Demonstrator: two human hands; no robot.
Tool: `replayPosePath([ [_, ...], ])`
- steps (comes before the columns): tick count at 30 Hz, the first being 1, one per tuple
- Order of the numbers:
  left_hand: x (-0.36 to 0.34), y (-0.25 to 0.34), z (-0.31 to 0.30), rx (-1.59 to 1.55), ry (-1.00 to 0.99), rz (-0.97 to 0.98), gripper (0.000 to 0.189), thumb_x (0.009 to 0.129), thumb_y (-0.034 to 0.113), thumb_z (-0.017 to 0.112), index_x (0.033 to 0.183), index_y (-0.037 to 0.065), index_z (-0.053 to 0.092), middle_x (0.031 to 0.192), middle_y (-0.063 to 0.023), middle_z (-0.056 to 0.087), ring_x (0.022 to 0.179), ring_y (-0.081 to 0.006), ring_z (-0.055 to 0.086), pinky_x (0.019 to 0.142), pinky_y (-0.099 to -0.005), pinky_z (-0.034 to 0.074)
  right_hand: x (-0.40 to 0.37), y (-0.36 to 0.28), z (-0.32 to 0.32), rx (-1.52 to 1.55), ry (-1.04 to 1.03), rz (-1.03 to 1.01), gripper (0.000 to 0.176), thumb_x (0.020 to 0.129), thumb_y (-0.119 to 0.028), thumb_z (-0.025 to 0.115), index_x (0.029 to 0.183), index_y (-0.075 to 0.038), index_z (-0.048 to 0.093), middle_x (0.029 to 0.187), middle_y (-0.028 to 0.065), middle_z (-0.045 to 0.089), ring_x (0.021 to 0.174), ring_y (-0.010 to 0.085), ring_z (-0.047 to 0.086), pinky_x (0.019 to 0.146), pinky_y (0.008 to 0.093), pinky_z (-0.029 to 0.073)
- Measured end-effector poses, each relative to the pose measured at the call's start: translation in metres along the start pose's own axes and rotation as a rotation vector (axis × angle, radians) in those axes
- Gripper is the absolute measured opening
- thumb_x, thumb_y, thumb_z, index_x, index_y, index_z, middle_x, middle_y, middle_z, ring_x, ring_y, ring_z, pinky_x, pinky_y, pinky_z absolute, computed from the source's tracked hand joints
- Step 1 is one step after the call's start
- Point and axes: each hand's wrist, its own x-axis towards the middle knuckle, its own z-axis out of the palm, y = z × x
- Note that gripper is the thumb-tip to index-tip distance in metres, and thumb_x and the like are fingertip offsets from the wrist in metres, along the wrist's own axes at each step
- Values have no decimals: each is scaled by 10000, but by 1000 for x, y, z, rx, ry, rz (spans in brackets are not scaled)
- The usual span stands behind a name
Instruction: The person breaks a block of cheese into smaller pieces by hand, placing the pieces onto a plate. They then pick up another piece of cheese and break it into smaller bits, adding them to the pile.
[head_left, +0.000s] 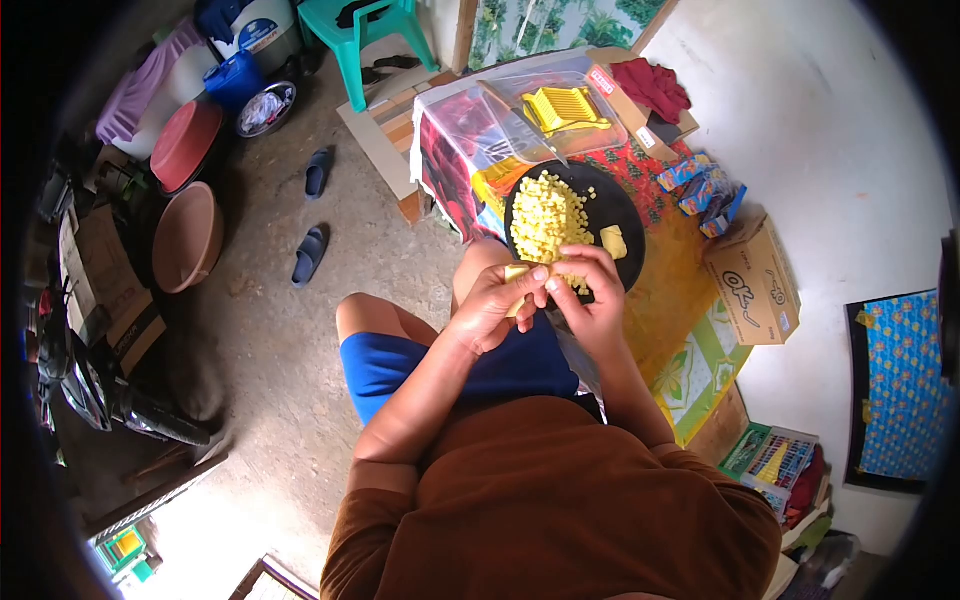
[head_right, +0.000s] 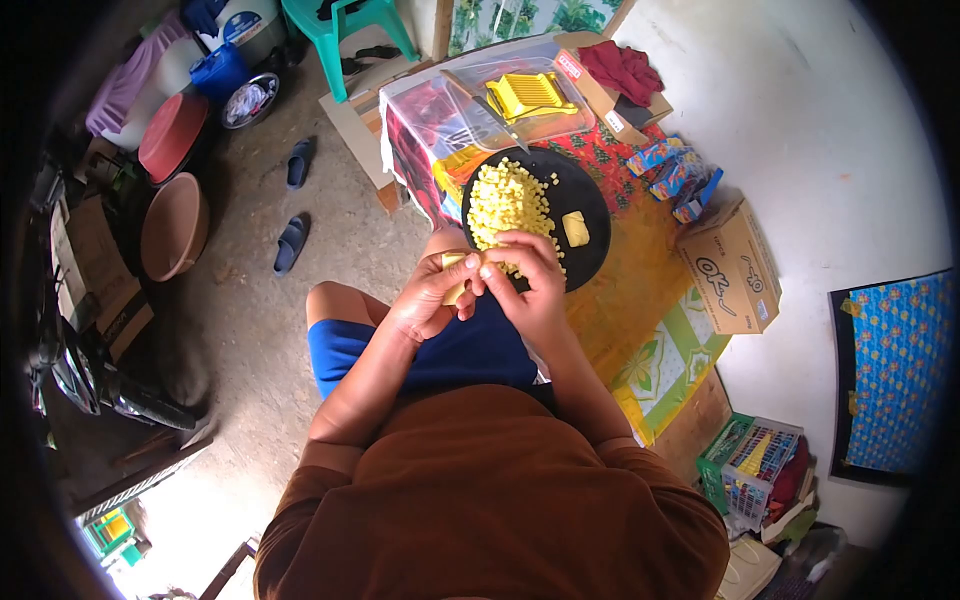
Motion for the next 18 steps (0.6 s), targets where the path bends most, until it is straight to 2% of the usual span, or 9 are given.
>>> replayPosePath([
  [1,1,0,0,38,21,-3,188,892,254,650,924,69,642,716,8,578,516,-68,478,439,-239,407,2,9,-1,-2,26,-13,155,774,-32,695,923,-55,658,999,95,626,910,213,599,799,313,467],
  [5,10,-6,-9,-21,137,-63,318,931,331,577,1117,75,563,738,4,572,531,-80,479,459,-250,409,-6,80,-13,43,122,458,224,790,-39,685,1011,-33,653,920,88,659,783,167,628,683,288,491],
  [6,13,-9,-15,-8,147,-69,360,934,344,569,1182,90,512,783,0,552,596,-94,484,515,-274,421,-14,110,-16,14,142,443,248,790,-58,675,1038,-47,667,869,85,683,701,165,634,647,284,501],
  [8,14,-9,-12,-3,214,-41,375,947,384,527,1187,96,504,818,4,522,643,-105,472,561,-287,423,-29,151,-28,-165,38,502,229,798,-78,659,1026,-57,679,855,86,691,698,161,640,661,282,504],
  [10,15,-10,-12,-47,257,-12,396,955,415,495,1184,93,511,831,5,496,673,-113,464,581,-295,421,-31,158,-33,-271,-33,546,208,807,-111,634,1001,-63,694,835,101,697,708,166,655,674,282,507],
  [12,18,-13,-16,-140,276,17,424,957,438,472,1175,80,532,824,4,473,684,-120,461,574,-298,417,-33,166,-34,-294,-38,549,209,805,-116,638,999,-64,694,842,102,697,713,177,659,674,286,508],
  [15,19,-12,-17,-115,255,28,454,980,442,382,1193,68,526,824,11,458,681,-120,441,579,-300,416,-35,178,-35,-321,-26,546,211,798,-121,647,995,-62,693,845,105,698,717,189,662,673,291,509],
  [18,17,-8,-13,-122,238,15,447,991,404,346,1197,52,530,810,11,444,676,-120,442,586,-302,414,-35,186,-34,-308,13,539,222,791,-126,662,1001,-60,687,848,102,697,712,188,660,673,291,511],
])
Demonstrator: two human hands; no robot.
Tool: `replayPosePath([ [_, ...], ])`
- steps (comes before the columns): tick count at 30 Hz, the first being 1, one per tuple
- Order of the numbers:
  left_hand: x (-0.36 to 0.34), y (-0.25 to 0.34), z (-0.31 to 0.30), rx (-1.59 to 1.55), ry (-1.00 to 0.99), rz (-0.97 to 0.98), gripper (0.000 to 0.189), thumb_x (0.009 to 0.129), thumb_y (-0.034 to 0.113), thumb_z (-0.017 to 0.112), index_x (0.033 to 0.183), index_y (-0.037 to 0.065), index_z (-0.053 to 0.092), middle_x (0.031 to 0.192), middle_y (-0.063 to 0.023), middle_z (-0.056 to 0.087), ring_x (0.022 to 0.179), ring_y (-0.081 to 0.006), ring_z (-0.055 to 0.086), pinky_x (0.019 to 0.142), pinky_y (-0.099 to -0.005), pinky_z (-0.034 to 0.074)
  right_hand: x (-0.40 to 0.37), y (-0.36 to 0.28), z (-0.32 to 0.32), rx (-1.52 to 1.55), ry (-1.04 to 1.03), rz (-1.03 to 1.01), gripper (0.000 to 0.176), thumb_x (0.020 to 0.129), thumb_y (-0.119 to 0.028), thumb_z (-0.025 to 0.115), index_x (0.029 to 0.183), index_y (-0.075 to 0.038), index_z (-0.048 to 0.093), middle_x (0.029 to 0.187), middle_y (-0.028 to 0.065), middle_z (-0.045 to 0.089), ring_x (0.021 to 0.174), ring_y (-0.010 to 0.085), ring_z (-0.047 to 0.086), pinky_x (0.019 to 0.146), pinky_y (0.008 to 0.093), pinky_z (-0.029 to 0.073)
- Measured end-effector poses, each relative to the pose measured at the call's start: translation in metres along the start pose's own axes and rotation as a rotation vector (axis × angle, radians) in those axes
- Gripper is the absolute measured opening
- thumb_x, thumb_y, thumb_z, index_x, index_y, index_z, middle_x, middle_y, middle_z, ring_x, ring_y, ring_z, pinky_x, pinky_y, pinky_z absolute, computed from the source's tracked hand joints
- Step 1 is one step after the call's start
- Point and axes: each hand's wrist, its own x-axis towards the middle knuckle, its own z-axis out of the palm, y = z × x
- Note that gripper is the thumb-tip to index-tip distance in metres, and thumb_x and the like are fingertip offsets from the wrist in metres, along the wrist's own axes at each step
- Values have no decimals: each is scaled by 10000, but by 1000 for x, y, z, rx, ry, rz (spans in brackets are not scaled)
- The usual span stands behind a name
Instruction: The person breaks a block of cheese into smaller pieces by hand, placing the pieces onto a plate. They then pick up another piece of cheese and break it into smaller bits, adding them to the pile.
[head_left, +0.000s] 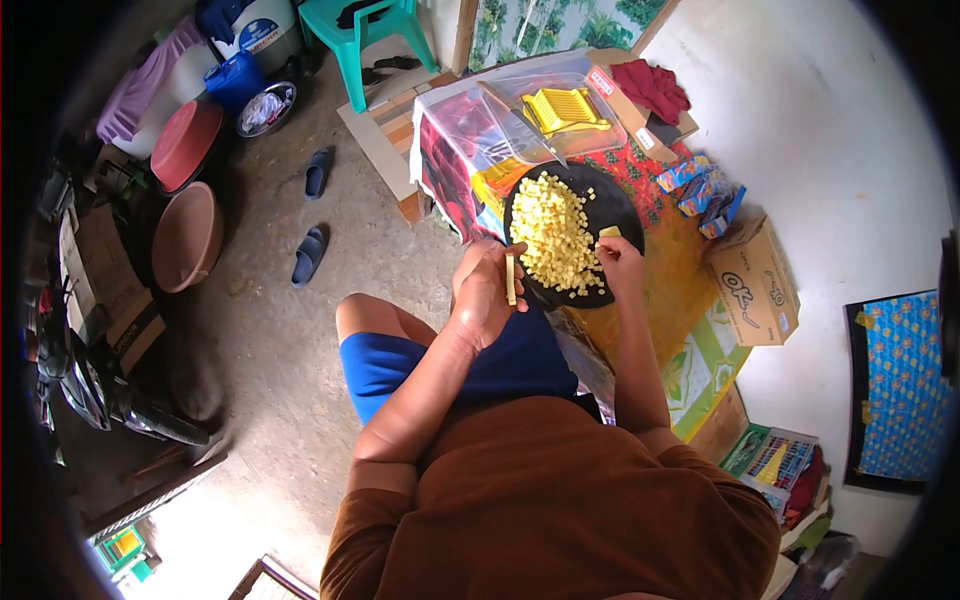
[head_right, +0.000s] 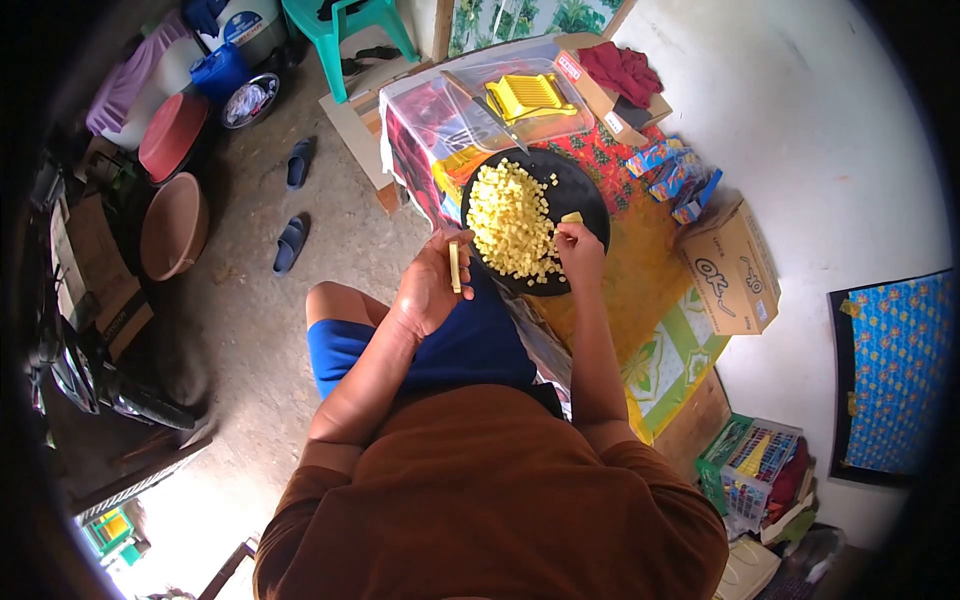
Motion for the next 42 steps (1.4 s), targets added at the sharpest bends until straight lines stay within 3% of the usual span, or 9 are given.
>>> replayPosePath([
  [3,6,-3,-10,6,-69,11,390,996,375,316,1169,87,514,891,-8,506,720,-118,464,599,-302,416,-2,-7,-2,11,10,11,239,785,-128,678,1013,-54,677,849,90,694,712,176,656,675,287,509],
  [7,2,-2,0,38,-52,45,569,957,538,353,1228,62,507,851,33,440,759,-104,437,654,-300,406,-12,-40,-4,144,13,9,228,818,-130,684,1028,-44,665,867,52,687,735,121,641,683,262,499],
  [9,0,-3,0,10,-60,32,598,956,563,337,1223,57,511,884,26,458,779,-111,442,679,-303,405,-22,-67,-3,409,-170,67,220,845,-113,671,1047,-28,648,884,41,678,764,94,628,699,244,493],
  [11,2,-5,-1,6,-7,52,460,984,508,307,1146,113,479,1042,-31,522,861,-136,493,659,-324,416,-37,-108,-7,739,-415,107,218,886,-76,636,1090,-1,610,910,39,659,802,65,610,729,215,487],
  [12,3,-6,-1,6,16,60,396,998,481,292,1108,141,462,1121,-60,554,902,-148,519,649,-335,422,-44,-132,-12,724,-520,132,255,878,-46,635,1120,14,581,895,44,654,806,67,612,746,207,485],
  [15,-5,1,8,45,-89,29,599,964,564,313,1242,59,477,1107,-37,524,949,-155,488,780,-313,403,-57,-144,6,881,-683,109,280,869,-27,641,1127,24,545,920,59,633,792,98,621,702,240,521],
  [24,-11,10,5,36,-209,60,355,939,257,545,1202,29,474,1123,-98,571,1002,-205,592,841,-372,531,-52,-152,-5,957,-631,213,274,877,-42,632,1132,5,546,925,63,639,786,93,613,669,232,505],
  [30,-14,12,9,33,-204,96,236,906,81,582,1129,5,561,1056,-99,622,918,-201,649,775,-337,576,-52,-149,-13,967,-634,236,284,874,-65,642,1139,-4,559,916,48,647,789,87,609,661,222,482],
  [42,-5,2,-2,143,-183,102,167,908,119,604,1038,14,609,975,-84,640,867,-176,651,696,-335,593,-49,-146,-17,994,-626,212,338,870,-68,648,1183,-5,537,959,53,644,844,86,599,695,229,476],
])
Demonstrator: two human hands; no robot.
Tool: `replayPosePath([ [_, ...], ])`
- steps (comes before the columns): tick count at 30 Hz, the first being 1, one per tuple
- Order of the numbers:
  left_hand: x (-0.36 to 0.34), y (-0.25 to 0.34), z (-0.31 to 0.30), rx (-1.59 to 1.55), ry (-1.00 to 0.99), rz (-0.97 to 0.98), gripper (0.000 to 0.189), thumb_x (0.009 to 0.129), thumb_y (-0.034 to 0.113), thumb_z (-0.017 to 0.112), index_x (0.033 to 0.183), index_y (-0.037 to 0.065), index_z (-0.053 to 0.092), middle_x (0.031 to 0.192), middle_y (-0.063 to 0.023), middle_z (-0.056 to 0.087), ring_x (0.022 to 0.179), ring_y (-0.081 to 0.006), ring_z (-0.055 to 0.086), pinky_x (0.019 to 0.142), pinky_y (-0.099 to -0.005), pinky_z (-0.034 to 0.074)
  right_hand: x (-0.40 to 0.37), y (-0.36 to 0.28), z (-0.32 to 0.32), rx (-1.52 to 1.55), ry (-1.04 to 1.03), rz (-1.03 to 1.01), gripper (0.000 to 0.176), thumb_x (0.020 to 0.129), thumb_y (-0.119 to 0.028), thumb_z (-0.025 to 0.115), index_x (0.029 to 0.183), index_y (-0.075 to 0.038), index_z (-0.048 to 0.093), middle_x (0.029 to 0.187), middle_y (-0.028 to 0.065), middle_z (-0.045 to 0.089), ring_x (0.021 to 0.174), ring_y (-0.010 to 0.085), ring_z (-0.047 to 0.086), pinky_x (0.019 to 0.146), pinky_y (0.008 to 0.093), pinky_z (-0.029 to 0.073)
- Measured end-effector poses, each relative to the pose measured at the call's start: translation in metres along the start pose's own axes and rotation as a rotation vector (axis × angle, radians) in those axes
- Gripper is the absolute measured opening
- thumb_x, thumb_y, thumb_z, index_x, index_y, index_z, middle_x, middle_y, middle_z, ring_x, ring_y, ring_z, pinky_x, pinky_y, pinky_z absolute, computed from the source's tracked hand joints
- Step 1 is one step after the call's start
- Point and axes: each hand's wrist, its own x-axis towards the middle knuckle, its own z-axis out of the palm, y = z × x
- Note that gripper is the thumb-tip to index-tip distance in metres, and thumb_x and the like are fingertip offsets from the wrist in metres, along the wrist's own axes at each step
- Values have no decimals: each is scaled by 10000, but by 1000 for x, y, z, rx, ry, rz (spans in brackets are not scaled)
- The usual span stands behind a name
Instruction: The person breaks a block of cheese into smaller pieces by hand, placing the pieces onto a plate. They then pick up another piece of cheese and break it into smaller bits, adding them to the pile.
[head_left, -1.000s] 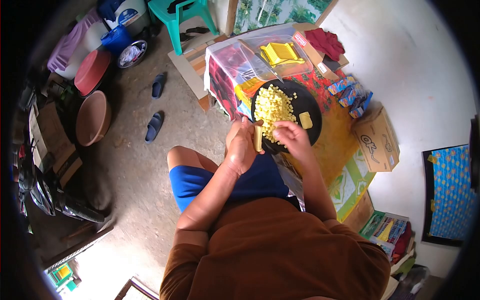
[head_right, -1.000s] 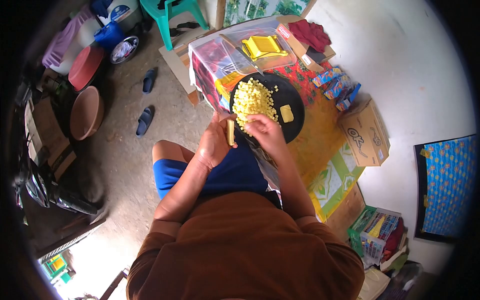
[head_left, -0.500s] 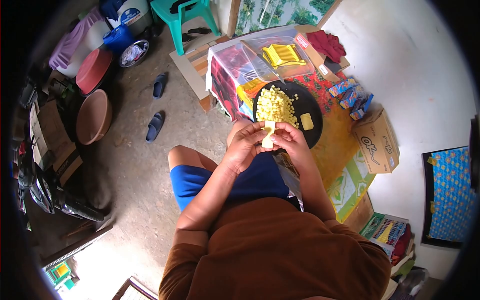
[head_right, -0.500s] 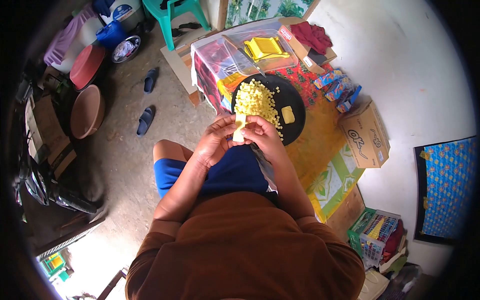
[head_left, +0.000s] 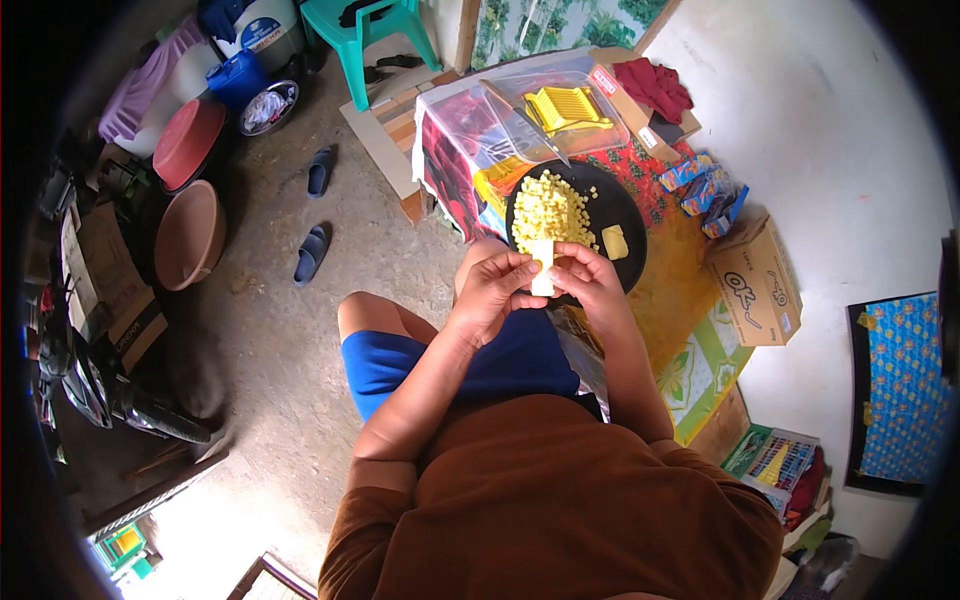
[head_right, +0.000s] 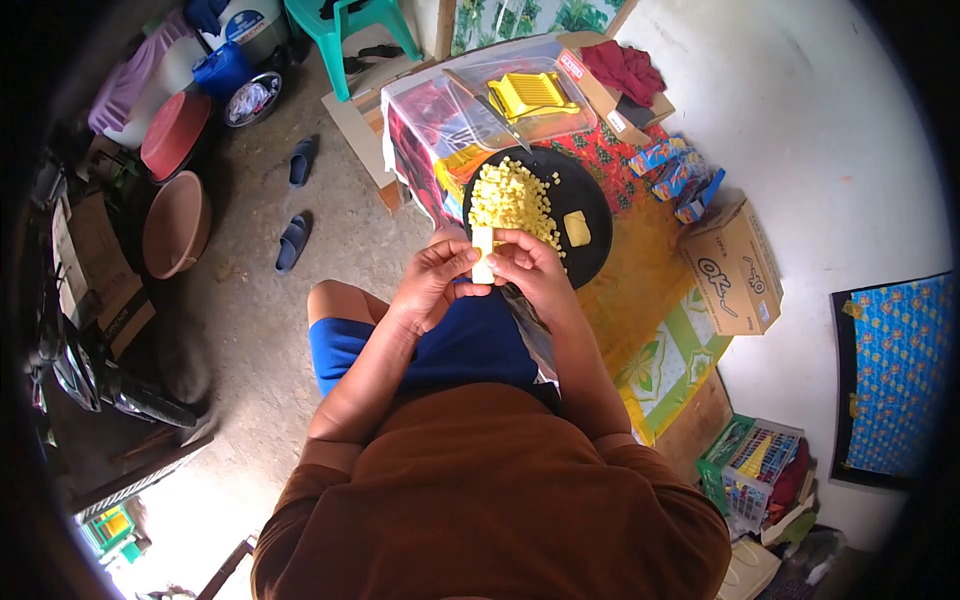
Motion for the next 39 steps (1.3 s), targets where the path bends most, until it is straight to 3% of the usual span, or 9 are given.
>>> replayPosePath([
  [10,3,-3,2,-74,87,12,126,904,123,610,989,31,613,970,-63,643,856,-159,644,657,-324,593,-5,-11,3,-51,-48,-30,534,836,13,654,1324,-22,441,1075,113,602,935,135,602,843,273,503],
  [13,2,-3,2,-83,60,30,139,898,99,611,1016,25,614,984,-64,641,868,-165,646,675,-328,596,-5,-8,1,-42,-22,-34,536,841,9,651,1328,-22,432,1052,104,604,945,132,597,821,269,503],
  [25,-2,-2,4,-106,-32,30,194,891,46,603,1077,-10,611,1018,-93,646,893,-192,655,722,-343,599,-8,-13,6,-28,52,-33,486,844,-7,657,1291,-14,465,928,64,620,862,106,603,754,239,489],
  [39,-4,4,9,-225,-69,-14,169,897,57,582,1051,-14,585,927,-111,656,810,-197,671,739,-332,586,-5,-6,3,181,-4,25,355,901,-50,576,1245,13,511,1018,72,625,885,120,608,732,254,505],
])
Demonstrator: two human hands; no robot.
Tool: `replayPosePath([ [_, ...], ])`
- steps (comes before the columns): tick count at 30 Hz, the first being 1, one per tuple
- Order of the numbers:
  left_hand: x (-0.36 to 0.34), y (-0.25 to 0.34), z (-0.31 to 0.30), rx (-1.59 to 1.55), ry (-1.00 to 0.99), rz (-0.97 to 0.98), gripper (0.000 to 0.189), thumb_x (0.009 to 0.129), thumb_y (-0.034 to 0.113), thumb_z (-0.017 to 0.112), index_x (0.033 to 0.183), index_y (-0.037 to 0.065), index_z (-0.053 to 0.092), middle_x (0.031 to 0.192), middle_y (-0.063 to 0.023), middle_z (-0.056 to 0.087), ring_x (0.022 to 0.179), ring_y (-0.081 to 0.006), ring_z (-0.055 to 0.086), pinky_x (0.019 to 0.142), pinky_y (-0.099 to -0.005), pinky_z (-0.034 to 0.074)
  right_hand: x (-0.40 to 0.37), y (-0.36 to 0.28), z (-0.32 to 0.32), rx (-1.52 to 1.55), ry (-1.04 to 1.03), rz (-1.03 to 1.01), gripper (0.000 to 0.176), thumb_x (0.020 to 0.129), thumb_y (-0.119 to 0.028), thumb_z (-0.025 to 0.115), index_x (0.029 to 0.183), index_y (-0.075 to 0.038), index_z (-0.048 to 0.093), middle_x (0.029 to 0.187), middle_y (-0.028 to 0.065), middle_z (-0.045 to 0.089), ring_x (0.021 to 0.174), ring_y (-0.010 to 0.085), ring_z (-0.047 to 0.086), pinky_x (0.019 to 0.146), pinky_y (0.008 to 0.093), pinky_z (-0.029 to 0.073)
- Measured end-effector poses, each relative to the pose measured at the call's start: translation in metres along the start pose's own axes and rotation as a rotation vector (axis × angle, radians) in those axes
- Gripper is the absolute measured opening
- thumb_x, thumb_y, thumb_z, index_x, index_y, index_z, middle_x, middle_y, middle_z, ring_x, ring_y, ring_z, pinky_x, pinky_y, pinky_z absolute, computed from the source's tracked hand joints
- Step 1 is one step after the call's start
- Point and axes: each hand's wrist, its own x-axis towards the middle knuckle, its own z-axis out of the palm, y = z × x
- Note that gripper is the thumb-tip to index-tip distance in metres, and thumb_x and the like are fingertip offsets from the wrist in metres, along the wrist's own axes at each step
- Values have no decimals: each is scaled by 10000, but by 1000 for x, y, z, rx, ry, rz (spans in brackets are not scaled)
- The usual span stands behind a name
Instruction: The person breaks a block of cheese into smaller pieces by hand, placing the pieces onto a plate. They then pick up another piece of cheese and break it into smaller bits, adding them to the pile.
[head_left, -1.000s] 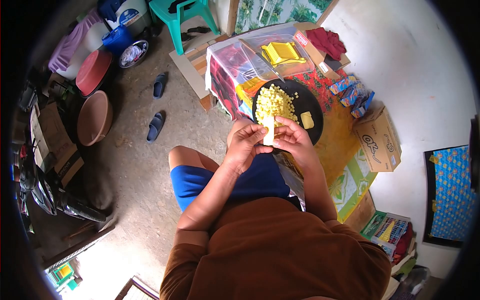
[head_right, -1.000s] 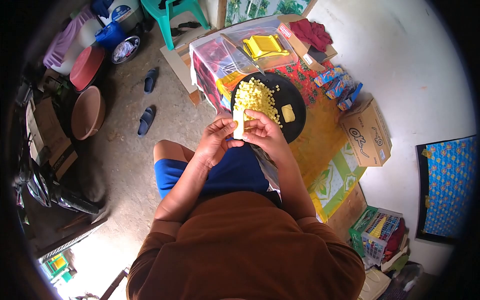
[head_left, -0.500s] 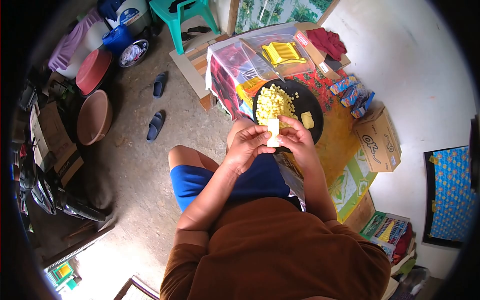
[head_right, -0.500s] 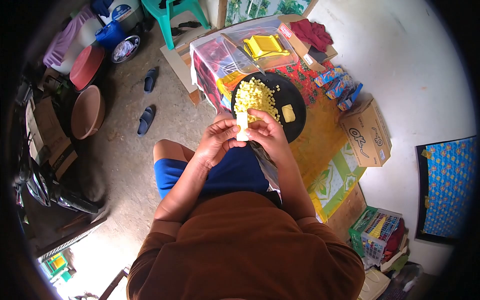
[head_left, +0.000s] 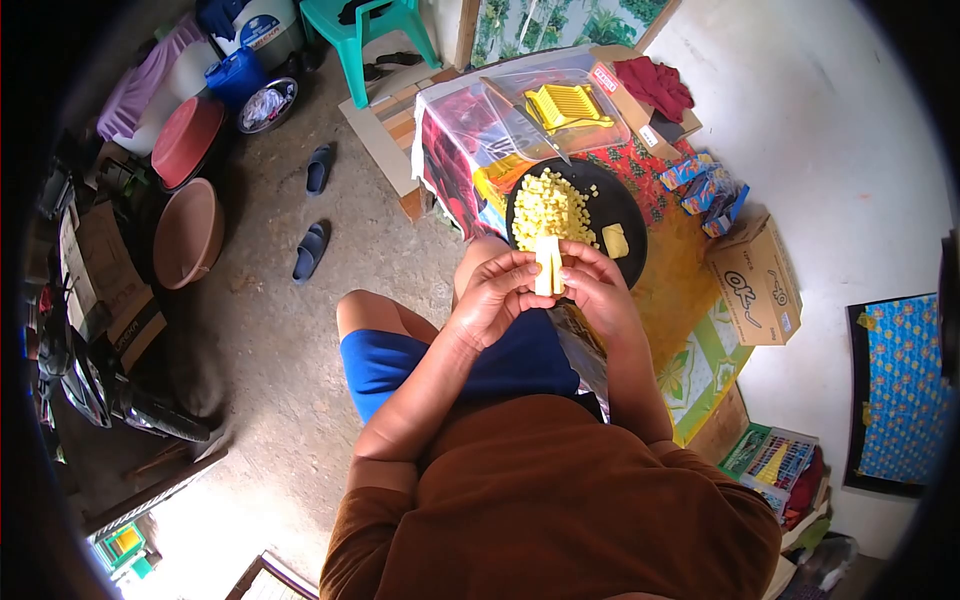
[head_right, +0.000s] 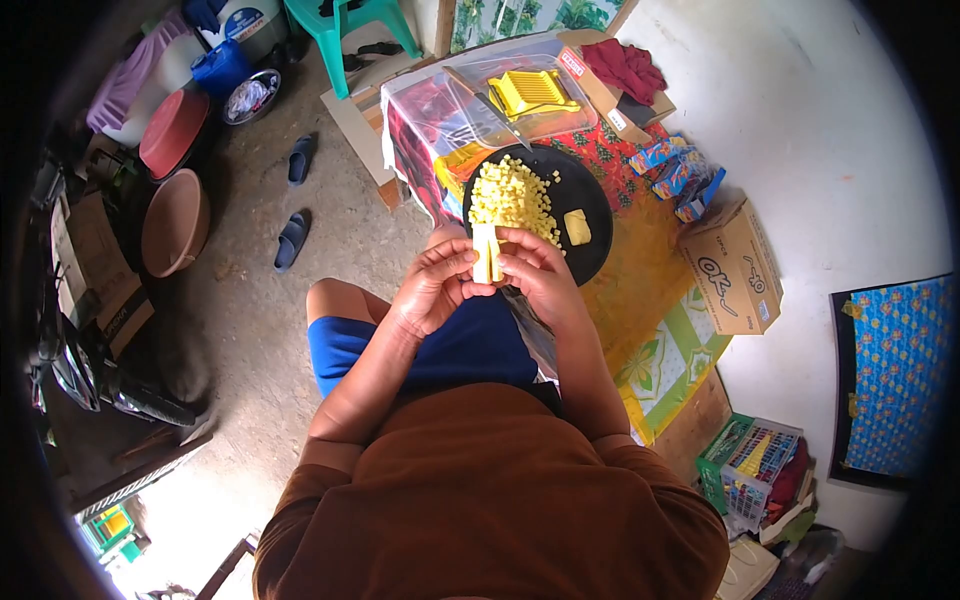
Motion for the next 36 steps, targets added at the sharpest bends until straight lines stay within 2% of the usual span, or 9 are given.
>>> replayPosePath([
  [9,4,-9,-3,197,21,30,164,894,72,582,1034,-13,583,889,-114,663,783,-203,677,697,-287,571,2,6,-1,-61,74,32,228,956,-160,533,1131,-20,571,923,16,621,740,67,581,598,218,477],
  [15,13,-12,-7,27,-24,-107,211,881,117,528,1039,-17,568,912,-142,664,803,-251,677,741,-333,564,2,4,-7,-40,106,67,221,942,-202,558,1080,-34,599,867,13,611,690,62,563,564,220,468],
  [19,15,-16,-1,-106,19,-191,239,856,163,521,1018,-6,572,880,-110,648,788,-234,654,746,-340,552,-3,-4,-13,-8,171,130,240,930,-239,577,1062,-42,613,826,7,599,685,61,554,553,221,463],
  [22,19,-18,1,-127,14,-187,243,847,190,538,1006,11,579,817,-76,618,733,-205,625,713,-327,543,-4,-2,-21,-150,269,109,243,921,-239,596,1070,-48,621,836,1,595,686,65,552,562,221,468],
  [24,20,-16,13,-95,41,-145,235,850,212,571,993,26,585,762,-50,592,655,-177,599,640,-306,537,-4,1,-29,-304,265,52,237,908,-218,618,1066,-42,628,849,-1,589,706,64,555,569,215,465],
  [28,47,-24,7,236,110,-189,255,843,270,669,961,58,590,719,-4,572,560,-108,546,491,-275,474,-8,-1,-35,-615,295,-127,215,873,-153,662,1037,-15,643,869,29,593,747,97,580,605,229,475],
  [31,61,-32,16,356,109,-168,240,847,302,699,891,82,614,700,21,565,520,-71,503,435,-251,407,-10,-9,-37,-857,275,-408,188,860,-115,666,1012,-6,652,881,73,600,762,137,595,645,251,486],
  [34,73,-37,18,330,93,-202,205,857,246,687,926,69,610,712,13,579,528,-74,496,427,-229,376,-13,-12,-47,-854,328,-378,185,854,-95,661,1016,-8,654,913,105,601,763,171,603,683,270,497],
  [36,78,-39,23,332,102,-226,215,860,275,685,901,73,622,705,17,581,521,-66,489,430,-234,374,-11,-7,-61,-789,342,-354,190,864,-106,655,1029,-12,651,916,92,601,771,150,600,665,258,490],
])
